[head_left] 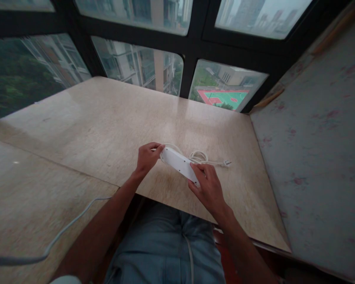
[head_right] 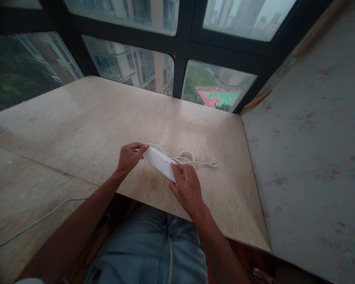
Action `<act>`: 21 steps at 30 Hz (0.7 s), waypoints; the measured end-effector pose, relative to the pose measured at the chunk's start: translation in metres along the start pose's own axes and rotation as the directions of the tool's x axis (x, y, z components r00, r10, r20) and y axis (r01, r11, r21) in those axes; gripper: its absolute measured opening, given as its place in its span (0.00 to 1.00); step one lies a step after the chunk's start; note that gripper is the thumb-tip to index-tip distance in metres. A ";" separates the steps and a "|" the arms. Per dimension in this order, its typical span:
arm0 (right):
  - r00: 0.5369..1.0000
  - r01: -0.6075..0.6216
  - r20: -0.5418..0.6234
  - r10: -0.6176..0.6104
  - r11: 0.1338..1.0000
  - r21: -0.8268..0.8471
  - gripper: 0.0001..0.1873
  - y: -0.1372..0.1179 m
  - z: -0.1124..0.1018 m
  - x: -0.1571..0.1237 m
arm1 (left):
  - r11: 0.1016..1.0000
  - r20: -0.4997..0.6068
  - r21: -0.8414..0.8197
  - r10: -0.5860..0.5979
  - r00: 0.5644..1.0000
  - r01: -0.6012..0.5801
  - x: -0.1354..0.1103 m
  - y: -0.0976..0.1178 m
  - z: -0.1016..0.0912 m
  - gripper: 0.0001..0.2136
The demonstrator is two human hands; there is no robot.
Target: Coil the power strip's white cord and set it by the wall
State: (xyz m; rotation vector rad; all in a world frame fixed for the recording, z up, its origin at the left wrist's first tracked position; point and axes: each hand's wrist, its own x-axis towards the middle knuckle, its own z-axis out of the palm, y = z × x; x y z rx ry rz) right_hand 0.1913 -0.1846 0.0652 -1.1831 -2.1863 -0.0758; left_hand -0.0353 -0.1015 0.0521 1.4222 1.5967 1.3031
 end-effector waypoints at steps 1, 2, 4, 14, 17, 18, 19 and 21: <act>1.000 0.005 -0.014 -0.005 1.000 0.004 0.30 0.002 -0.001 -0.002 | 0.996 0.016 -0.069 -0.060 0.998 0.061 0.001 0.000 0.000 0.10; 1.000 0.006 -0.031 -0.005 1.000 0.014 0.31 0.005 -0.002 -0.004 | 0.984 0.033 -0.134 -0.117 0.993 0.121 0.002 -0.001 -0.001 0.10; 0.997 -0.005 -0.076 0.009 0.998 0.059 0.32 0.009 -0.003 -0.009 | 0.946 0.061 -0.233 -0.218 0.974 0.226 0.004 -0.001 -0.002 0.10; 0.673 -0.156 -0.200 0.712 0.401 0.903 0.26 0.011 0.011 -0.018 | 0.714 0.144 -0.617 -0.309 0.940 0.329 -0.003 -0.018 -0.008 0.13; 0.615 -0.053 -0.086 0.783 0.151 0.987 0.19 0.011 0.002 -0.003 | 0.600 0.194 -0.728 -0.285 0.939 0.332 -0.014 -0.022 -0.009 0.14; 0.619 -0.035 -0.058 0.783 0.102 0.994 0.18 0.011 -0.002 0.001 | 0.562 0.220 -0.754 -0.272 0.937 0.340 -0.017 -0.022 -0.009 0.14; 0.622 -0.022 -0.040 0.782 0.068 0.997 0.18 0.011 -0.005 0.005 | 0.528 0.245 -0.773 -0.261 0.934 0.350 -0.021 -0.022 -0.010 0.14; 0.629 -0.007 -0.023 0.777 0.035 0.999 0.19 0.010 -0.012 0.012 | 0.479 0.289 -0.794 -0.243 0.926 0.373 -0.028 -0.019 -0.011 0.12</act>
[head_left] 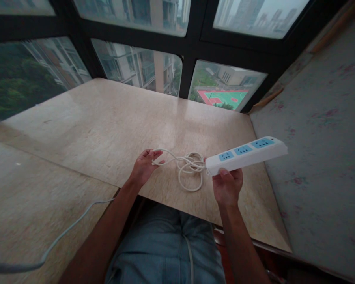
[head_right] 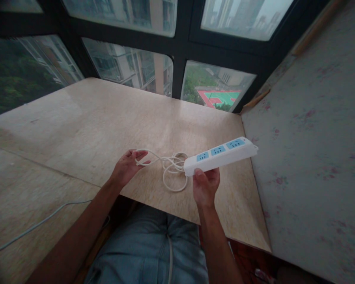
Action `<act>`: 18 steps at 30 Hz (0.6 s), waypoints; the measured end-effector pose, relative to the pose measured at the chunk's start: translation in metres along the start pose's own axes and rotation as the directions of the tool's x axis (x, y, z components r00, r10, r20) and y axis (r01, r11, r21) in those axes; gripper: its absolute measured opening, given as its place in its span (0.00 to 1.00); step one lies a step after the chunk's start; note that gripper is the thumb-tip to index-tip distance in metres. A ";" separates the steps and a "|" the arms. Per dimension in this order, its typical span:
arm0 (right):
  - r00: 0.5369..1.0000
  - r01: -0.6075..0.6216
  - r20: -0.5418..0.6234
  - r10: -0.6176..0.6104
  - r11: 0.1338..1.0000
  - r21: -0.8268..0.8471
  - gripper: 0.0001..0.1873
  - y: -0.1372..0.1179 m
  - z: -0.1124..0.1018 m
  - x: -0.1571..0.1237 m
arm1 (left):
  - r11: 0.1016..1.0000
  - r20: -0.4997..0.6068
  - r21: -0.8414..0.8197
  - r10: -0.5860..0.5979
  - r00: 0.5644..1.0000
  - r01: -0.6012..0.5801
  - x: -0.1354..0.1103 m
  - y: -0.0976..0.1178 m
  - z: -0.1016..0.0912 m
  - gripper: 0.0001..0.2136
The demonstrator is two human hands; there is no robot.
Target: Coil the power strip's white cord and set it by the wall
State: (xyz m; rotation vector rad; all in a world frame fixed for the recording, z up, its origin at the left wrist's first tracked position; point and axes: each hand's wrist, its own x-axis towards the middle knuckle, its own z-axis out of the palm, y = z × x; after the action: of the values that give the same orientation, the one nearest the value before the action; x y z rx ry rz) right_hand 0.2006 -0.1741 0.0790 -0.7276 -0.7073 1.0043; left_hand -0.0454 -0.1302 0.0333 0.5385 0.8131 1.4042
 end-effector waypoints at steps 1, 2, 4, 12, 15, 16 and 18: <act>1.000 -0.004 0.006 0.004 1.000 0.007 0.19 -0.003 0.003 0.002 | 1.000 0.016 -0.011 -0.011 1.000 0.011 -0.004 0.000 0.001 0.11; 1.000 -0.007 0.015 0.007 1.000 0.012 0.19 -0.005 0.006 0.003 | 1.000 0.030 -0.014 -0.021 0.999 0.021 -0.008 -0.001 0.003 0.11; 0.999 -0.015 0.033 0.015 0.999 0.029 0.18 -0.008 0.014 0.008 | 0.999 0.052 0.018 -0.036 0.998 0.035 -0.016 -0.004 0.006 0.10; 0.971 -0.197 0.174 0.165 0.963 0.186 0.08 -0.016 0.056 0.033 | 0.941 0.022 0.339 -0.005 1.000 -0.003 -0.033 -0.021 0.012 0.15; 0.918 -0.336 0.290 0.272 0.920 0.201 0.08 -0.013 0.071 0.036 | 0.925 -0.033 0.371 0.101 0.994 -0.082 -0.031 -0.023 0.010 0.29; 0.894 -0.380 0.332 0.302 0.902 0.204 0.08 -0.011 0.077 0.037 | 0.928 -0.052 0.361 0.116 0.992 -0.090 -0.030 -0.023 0.010 0.34; 0.834 -0.470 0.421 0.358 0.859 0.201 0.09 -0.006 0.089 0.040 | 0.935 -0.093 0.345 0.126 0.988 -0.086 -0.029 -0.022 0.008 0.39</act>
State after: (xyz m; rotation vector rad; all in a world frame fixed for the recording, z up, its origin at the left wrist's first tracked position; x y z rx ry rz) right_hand 0.1474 -0.1213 0.1412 -0.4322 -0.7098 1.6494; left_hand -0.0243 -0.1601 0.0264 0.7828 1.1451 1.4097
